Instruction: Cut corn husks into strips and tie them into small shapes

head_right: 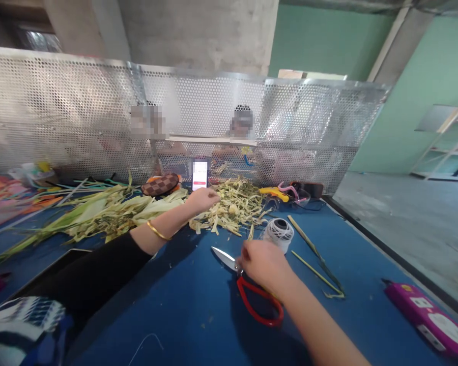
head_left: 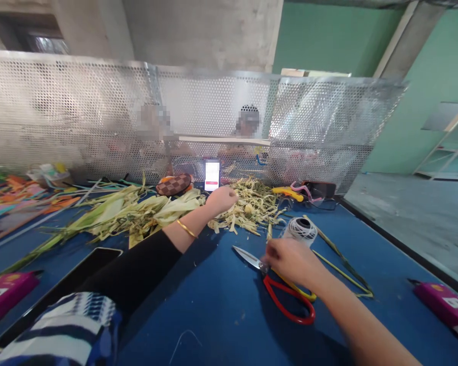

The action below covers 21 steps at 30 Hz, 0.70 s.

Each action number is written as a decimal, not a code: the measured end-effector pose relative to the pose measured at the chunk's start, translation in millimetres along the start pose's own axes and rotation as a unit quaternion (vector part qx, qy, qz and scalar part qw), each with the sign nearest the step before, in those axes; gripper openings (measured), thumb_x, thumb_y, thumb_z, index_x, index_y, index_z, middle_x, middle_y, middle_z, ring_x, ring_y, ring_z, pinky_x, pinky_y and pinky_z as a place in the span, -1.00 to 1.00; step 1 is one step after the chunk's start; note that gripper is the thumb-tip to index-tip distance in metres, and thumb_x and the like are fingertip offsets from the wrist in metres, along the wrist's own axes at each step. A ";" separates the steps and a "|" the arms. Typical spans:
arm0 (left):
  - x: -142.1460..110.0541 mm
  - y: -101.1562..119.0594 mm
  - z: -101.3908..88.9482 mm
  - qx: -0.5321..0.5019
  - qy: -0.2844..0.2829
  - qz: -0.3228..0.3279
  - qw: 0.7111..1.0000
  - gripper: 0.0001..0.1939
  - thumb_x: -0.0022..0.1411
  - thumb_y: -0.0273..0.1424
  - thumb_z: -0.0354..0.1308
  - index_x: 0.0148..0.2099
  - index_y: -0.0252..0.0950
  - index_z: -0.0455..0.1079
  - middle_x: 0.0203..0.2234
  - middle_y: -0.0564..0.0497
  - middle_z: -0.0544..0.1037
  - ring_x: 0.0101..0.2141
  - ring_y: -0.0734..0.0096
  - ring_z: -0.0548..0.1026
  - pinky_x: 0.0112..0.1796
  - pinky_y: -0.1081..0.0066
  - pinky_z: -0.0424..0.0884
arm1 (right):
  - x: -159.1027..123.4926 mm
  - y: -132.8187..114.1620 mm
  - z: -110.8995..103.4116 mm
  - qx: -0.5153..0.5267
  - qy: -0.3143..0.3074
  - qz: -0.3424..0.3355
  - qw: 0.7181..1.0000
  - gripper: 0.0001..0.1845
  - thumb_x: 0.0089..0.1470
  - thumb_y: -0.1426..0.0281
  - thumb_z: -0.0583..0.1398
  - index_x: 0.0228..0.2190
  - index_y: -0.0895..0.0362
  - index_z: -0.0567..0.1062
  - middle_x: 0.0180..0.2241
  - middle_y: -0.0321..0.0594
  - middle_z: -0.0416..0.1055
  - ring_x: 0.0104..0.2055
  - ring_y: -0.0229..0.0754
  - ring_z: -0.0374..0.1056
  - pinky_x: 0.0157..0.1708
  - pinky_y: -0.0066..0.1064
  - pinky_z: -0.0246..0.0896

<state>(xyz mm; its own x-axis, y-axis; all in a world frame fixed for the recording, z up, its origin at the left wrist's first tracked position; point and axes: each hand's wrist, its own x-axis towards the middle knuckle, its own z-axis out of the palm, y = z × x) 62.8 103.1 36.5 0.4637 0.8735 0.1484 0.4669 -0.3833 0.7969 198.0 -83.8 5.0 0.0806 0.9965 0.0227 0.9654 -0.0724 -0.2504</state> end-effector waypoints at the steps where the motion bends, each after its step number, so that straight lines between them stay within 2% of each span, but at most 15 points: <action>1: -7.1 -4.4 -4.4 0.035 -0.024 -0.002 0.999 -0.86 -0.12 -0.43 0.20 -0.66 -0.27 0.40 -0.71 0.01 0.44 -0.50 0.32 0.45 -0.37 0.43 0.27 | -4.3 -2.0 -1.3 -0.058 -0.037 0.001 0.998 -0.93 -0.04 0.38 0.18 -0.45 0.13 0.45 -0.43 -0.10 0.51 -0.35 -0.02 0.42 -0.51 -0.38 -0.06; 2: -15.8 -8.4 -9.2 0.066 -0.047 -0.005 0.997 -0.84 -0.16 -0.47 0.20 -0.71 -0.26 0.37 -0.77 0.03 0.40 -0.57 0.35 0.41 -0.40 0.43 0.26 | -8.5 -4.1 -2.6 -0.100 -0.065 -0.001 0.993 -0.91 -0.08 0.44 0.19 -0.41 0.14 0.45 -0.41 -0.06 0.51 -0.34 0.01 0.43 -0.52 -0.37 -0.10; 5: -44.0 -15.3 -24.6 0.144 -0.087 -0.016 0.986 -0.80 -0.32 -0.63 0.16 -0.78 -0.25 0.32 -0.84 0.06 0.34 -0.69 0.41 0.33 -0.45 0.41 0.22 | -18.0 -8.0 -6.6 -0.156 -0.111 0.008 0.981 -0.66 -0.14 0.58 0.14 -0.22 0.17 0.41 -0.36 0.02 0.52 -0.31 0.07 0.46 -0.54 -0.36 -0.13; 8: -67.4 -15.2 -39.2 0.199 -0.075 -0.013 0.977 -0.76 -0.37 -0.70 0.10 -0.77 -0.25 0.33 -0.81 0.03 0.37 -0.65 0.38 0.34 -0.41 0.38 0.20 | -21.8 -6.6 -9.4 -0.161 -0.140 0.016 0.977 -0.48 -0.17 0.59 0.13 -0.08 0.19 0.36 -0.32 0.04 0.52 -0.26 0.12 0.47 -0.53 -0.35 -0.08; 11: -87.7 -13.6 -50.9 0.239 -0.047 -0.005 0.970 -0.76 -0.29 -0.68 0.10 -0.65 -0.22 0.43 -0.67 -0.02 0.48 -0.53 0.31 0.39 -0.37 0.36 0.18 | -23.6 -3.6 -6.6 -0.156 -0.161 -0.005 0.975 -0.36 -0.19 0.56 0.15 0.02 0.15 0.33 -0.21 0.03 0.50 -0.20 0.12 0.45 -0.48 -0.35 0.02; 14: -109.3 -14.7 -60.7 0.272 -0.023 -0.007 0.962 -0.78 -0.18 -0.61 0.10 -0.52 -0.21 0.50 -0.51 -0.10 0.55 -0.39 0.19 0.43 -0.35 0.34 0.17 | -27.2 -3.0 3.0 -0.171 -0.144 -0.010 0.975 -0.30 -0.18 0.58 0.13 0.09 0.16 0.29 -0.11 0.10 0.43 -0.18 0.12 0.44 -0.43 -0.33 0.09; 17: -130.4 -19.8 -70.1 0.329 0.007 -0.020 0.944 -0.78 -0.03 -0.50 0.05 -0.41 -0.21 0.53 -0.35 -0.13 0.58 -0.30 0.13 0.44 -0.39 0.35 0.16 | -33.3 -2.6 14.1 -0.170 -0.110 0.008 0.979 -0.27 -0.14 0.58 0.08 0.15 0.23 0.23 -0.11 0.17 0.42 -0.17 0.16 0.43 -0.39 -0.28 0.14; 21: -147.6 -32.7 -83.1 0.323 0.066 -0.049 0.943 -0.75 0.04 -0.46 0.00 -0.40 -0.19 0.52 -0.34 -0.04 0.59 -0.31 0.21 0.45 -0.41 0.39 0.15 | -41.8 4.8 23.7 -0.159 -0.088 0.042 0.982 -0.34 -0.10 0.57 0.05 0.12 0.31 0.25 -0.14 0.19 0.43 -0.21 0.16 0.44 -0.37 -0.24 0.18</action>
<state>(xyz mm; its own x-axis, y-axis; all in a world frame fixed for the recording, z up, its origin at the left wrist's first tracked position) -83.6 11.6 37.2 0.3173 0.9274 0.1980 0.8837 -0.3649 0.2931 193.4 -124.8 -20.1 0.1463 0.9762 -0.1602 0.9881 -0.1363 0.0716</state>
